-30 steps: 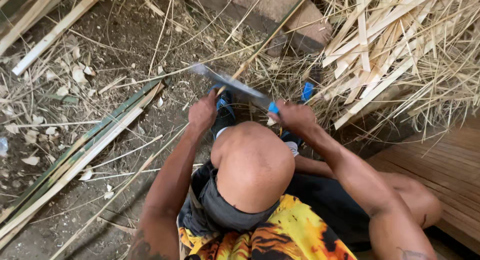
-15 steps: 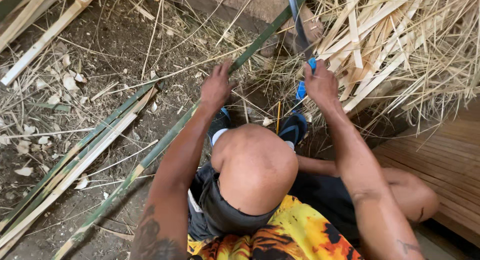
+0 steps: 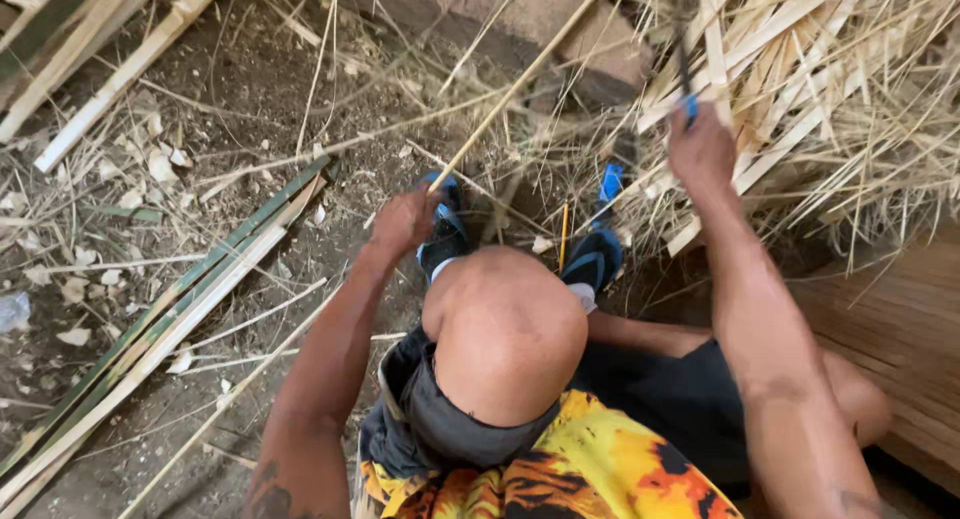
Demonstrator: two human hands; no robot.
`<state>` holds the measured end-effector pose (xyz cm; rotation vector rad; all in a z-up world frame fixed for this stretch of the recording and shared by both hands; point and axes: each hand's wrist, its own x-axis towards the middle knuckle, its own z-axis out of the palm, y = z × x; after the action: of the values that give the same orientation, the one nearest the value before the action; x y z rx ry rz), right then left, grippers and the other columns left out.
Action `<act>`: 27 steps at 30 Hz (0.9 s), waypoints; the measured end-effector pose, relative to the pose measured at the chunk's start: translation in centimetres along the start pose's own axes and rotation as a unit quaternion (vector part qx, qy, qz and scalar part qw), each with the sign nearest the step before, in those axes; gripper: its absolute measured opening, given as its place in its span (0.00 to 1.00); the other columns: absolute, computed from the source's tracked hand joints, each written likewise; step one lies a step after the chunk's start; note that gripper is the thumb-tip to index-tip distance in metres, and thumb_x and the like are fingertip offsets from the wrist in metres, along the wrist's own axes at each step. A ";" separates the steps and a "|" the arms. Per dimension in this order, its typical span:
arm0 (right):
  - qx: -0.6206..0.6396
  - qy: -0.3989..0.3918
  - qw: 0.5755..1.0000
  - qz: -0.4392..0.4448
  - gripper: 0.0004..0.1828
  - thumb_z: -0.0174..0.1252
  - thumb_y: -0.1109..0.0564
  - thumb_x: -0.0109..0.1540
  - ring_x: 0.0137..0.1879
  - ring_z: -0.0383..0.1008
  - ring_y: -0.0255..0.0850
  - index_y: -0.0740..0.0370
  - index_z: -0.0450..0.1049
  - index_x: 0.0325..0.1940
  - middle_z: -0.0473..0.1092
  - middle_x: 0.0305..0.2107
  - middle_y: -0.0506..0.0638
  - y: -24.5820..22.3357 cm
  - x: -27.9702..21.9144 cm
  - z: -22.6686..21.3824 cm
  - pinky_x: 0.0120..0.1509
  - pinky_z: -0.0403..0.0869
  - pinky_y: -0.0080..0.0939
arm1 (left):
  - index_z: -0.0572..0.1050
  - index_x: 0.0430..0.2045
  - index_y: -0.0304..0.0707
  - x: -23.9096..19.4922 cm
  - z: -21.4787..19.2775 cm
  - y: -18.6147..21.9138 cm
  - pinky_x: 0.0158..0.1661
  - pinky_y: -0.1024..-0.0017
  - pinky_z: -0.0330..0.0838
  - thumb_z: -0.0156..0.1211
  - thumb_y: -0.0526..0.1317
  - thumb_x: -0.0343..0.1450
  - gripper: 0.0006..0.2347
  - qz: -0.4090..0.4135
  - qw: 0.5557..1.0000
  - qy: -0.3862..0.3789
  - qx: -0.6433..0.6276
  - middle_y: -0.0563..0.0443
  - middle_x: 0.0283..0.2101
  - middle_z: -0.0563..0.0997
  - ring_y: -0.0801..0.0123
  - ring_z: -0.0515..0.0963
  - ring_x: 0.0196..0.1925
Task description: The person sits on the ground and uses a machete to split long bamboo poles into thin strips. They repeatedly strike the bamboo against a wooden block to separate the material, then gather the resulting strips.
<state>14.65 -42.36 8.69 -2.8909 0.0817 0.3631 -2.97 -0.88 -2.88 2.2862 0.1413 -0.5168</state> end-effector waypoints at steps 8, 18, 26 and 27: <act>-0.224 -0.286 0.907 -0.214 0.31 0.39 0.31 0.68 0.39 0.80 0.58 0.60 0.67 0.53 0.75 0.34 0.62 -9.2 -7.9 3.2 0.45 0.78 0.63 | 0.76 0.37 0.33 3.4 0.4 -3.1 0.36 0.51 0.74 0.45 0.54 0.79 0.20 0.011 0.994 -0.033 -0.107 0.33 0.30 0.80 0.47 0.80 0.32; 0.029 -0.047 0.998 -0.025 0.26 0.45 0.39 0.74 0.34 0.75 0.62 0.66 0.69 0.47 0.73 0.27 0.66 -3.6 -0.9 -2.5 0.41 0.73 0.60 | 0.69 0.61 0.46 -0.4 -2.0 2.5 0.40 0.46 0.76 0.45 0.50 0.80 0.18 -0.059 0.998 0.019 0.027 0.32 0.36 0.82 0.39 0.82 0.38; 0.152 0.007 0.972 -0.178 0.31 0.47 0.36 0.73 0.46 0.74 0.70 0.70 0.72 0.46 0.73 0.36 0.72 -4.7 -1.1 2.2 0.50 0.73 0.61 | 0.69 0.62 0.57 -1.9 -7.4 8.9 0.38 0.47 0.77 0.47 0.56 0.76 0.20 -0.030 0.995 0.088 0.033 0.35 0.45 0.82 0.42 0.83 0.40; 0.145 0.000 0.977 -0.156 0.30 0.47 0.36 0.73 0.46 0.73 0.70 0.70 0.72 0.46 0.73 0.36 0.72 -4.0 -0.5 2.6 0.51 0.72 0.61 | 0.69 0.63 0.57 -1.8 -8.4 10.1 0.39 0.47 0.77 0.47 0.57 0.77 0.20 -0.028 0.996 0.072 0.045 0.35 0.43 0.82 0.42 0.83 0.41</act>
<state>13.88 -37.87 7.28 -2.5589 -0.2921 0.2668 0.72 -1.83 9.84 2.4137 0.2598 -0.3938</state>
